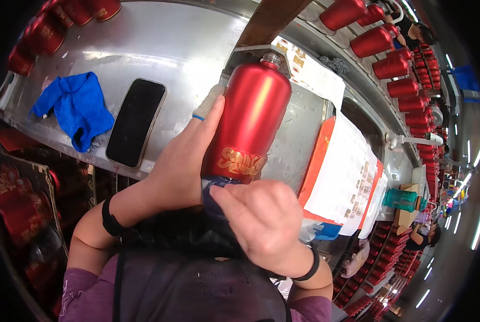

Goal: Applying decorative labels and seals to red liquor bottles on a production line.

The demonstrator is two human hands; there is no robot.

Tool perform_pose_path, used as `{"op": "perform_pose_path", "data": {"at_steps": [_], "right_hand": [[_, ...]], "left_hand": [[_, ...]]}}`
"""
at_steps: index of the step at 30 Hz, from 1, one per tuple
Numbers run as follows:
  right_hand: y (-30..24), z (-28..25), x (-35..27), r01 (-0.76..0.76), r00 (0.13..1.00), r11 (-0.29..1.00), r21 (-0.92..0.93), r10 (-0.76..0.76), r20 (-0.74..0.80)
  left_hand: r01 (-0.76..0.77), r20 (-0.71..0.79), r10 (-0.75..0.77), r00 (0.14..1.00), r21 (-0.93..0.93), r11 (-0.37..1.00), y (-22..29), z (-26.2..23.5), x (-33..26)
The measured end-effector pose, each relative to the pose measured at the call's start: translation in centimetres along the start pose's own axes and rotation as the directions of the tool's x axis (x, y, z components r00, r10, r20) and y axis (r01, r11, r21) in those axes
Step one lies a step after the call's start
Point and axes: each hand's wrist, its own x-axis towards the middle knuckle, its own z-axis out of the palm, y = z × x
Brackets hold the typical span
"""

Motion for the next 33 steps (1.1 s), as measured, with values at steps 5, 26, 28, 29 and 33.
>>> {"op": "perform_pose_path", "data": {"at_steps": [5, 26, 28, 29, 33], "right_hand": [[0.6, -1.0, 0.6, 0.0, 1.0, 0.992, -0.13, -0.003, -0.022], [1.0, 0.1, 1.1, 0.214, 0.977, 0.955, -0.207, -0.214, 0.02], [0.9, -0.4, 1.1, 0.138, 0.99, 0.982, -0.129, -0.135, 0.032], [1.9, -0.7, 1.4, 0.108, 0.994, 0.977, -0.184, -0.111, -0.006], [1.6, -0.3, 0.9, 0.172, 0.985, 0.975, -0.138, -0.171, 0.017]], "left_hand": [[0.052, 0.049, -0.052, 0.997, -0.012, 0.999, 1.1, -0.7, 0.0], [0.079, 0.038, -0.078, 0.996, -0.036, 0.996, 0.4, -0.6, -0.5], [0.072, 0.033, -0.071, 0.997, -0.03, 0.997, 0.3, -0.7, -0.5], [0.088, 0.054, -0.086, 0.995, -0.042, 0.995, 0.5, -0.8, -0.3], [0.103, 0.064, -0.1, 0.993, -0.04, 0.994, 0.5, -0.6, -0.4]]}}
